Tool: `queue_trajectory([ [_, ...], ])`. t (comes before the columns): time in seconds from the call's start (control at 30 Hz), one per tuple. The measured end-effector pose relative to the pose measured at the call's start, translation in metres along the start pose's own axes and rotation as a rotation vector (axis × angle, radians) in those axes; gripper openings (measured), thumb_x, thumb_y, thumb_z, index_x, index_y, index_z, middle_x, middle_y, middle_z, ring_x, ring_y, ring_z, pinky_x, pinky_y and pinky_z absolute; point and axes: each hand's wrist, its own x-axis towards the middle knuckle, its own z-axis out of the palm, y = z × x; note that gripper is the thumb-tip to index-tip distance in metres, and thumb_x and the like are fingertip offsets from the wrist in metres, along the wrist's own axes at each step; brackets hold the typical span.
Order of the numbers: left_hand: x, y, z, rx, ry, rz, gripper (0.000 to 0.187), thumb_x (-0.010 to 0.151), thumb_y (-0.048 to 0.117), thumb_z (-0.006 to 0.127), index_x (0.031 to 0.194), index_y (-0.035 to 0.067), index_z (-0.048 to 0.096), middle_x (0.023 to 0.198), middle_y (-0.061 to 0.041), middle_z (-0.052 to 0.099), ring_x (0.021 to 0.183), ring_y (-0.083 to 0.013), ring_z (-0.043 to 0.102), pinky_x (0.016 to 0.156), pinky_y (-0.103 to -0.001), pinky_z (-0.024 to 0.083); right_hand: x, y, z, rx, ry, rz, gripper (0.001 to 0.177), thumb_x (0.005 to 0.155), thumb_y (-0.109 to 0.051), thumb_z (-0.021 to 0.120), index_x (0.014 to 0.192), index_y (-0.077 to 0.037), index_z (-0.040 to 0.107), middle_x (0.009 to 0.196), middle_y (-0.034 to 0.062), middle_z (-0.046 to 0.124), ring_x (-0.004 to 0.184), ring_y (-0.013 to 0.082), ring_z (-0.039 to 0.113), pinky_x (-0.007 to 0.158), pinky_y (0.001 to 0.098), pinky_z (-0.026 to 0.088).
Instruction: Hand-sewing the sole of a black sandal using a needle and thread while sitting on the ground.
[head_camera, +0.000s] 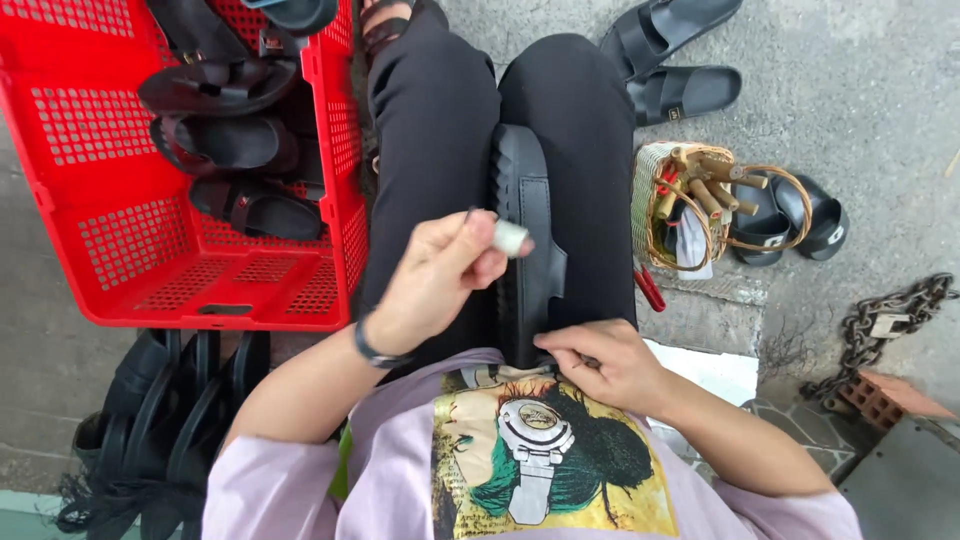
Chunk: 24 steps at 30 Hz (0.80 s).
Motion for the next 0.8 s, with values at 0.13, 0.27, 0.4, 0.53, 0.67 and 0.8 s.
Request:
queue_trajectory([
  [0.13, -0.007, 0.043, -0.030, 1.140, -0.008, 0.576, 0.030, 0.094, 0.015, 0.060, 0.066, 0.007, 0.064, 0.089, -0.009, 0.067, 0.086, -0.0278, 0.063, 0.078, -0.031, 0.048, 0.000, -0.016, -0.013, -0.492, -0.141, 0.002, 0.034, 0.093, -0.028, 0.045, 0.121, -0.013, 0.057, 0.084, 0.0106, 0.059, 0.058, 0.0329, 0.063, 0.049, 0.0462, 0.053],
  [0.27, -0.032, 0.025, -0.023, 1.535, 0.107, 0.836, 0.015, 0.087, -0.001, 0.063, 0.078, -0.008, 0.053, 0.119, -0.029, 0.054, 0.117, -0.0453, 0.049, 0.103, -0.051, 0.037, -0.012, -0.002, -0.010, -0.757, -0.127, -0.184, 0.037, 0.095, -0.020, 0.040, 0.128, -0.022, 0.056, 0.092, 0.0065, 0.054, 0.064, 0.0256, 0.065, 0.055, 0.0353, 0.052],
  [0.4, -0.059, -0.015, -0.011, 1.251, -0.190, 0.628, 0.067, 0.080, 0.018, 0.075, 0.133, -0.006, 0.044, 0.141, -0.031, 0.034, 0.131, -0.0484, 0.038, 0.108, -0.048, 0.037, -0.009, -0.008, -0.014, -0.851, -0.152, -0.242, 0.039, 0.092, -0.026, 0.044, 0.130, -0.022, 0.056, 0.096, 0.0067, 0.054, 0.075, 0.0233, 0.065, 0.062, 0.0333, 0.055],
  [0.53, -0.062, -0.036, -0.011, 1.249, -0.225, 0.566, 0.082, 0.080, 0.028, 0.076, 0.140, -0.008, 0.034, 0.148, -0.032, 0.024, 0.135, -0.0460, 0.032, 0.106, -0.045, 0.039, -0.006, -0.018, -0.016, -0.947, -0.185, -0.268, 0.042, 0.093, -0.016, 0.037, 0.130, -0.022, 0.054, 0.099, 0.0076, 0.051, 0.070, 0.0227, 0.062, 0.058, 0.0325, 0.053],
  [0.67, -0.054, -0.047, -0.015, 1.230, -0.207, 0.568, 0.087, 0.074, 0.032, 0.078, 0.140, -0.007, 0.036, 0.148, -0.029, 0.027, 0.135, -0.0444, 0.034, 0.108, -0.045, 0.037, -0.010, -0.014, -0.013, -1.161, -0.279, -0.291, 0.050, 0.085, -0.019, 0.047, 0.135, -0.022, 0.047, 0.096, 0.0047, 0.049, 0.069, 0.0203, 0.059, 0.058, 0.0336, 0.054],
  [0.8, -0.045, -0.060, -0.016, 1.111, -0.152, 0.714, 0.087, 0.068, 0.040, 0.078, 0.132, -0.009, 0.044, 0.140, -0.028, 0.037, 0.128, -0.0456, 0.043, 0.104, -0.046, 0.043, -0.007, 0.010, 0.008, -1.083, -0.170, -0.351, 0.033, 0.088, -0.021, 0.044, 0.119, -0.012, 0.053, 0.091, 0.0038, 0.050, 0.067, 0.0230, 0.059, 0.053, 0.0348, 0.051],
])
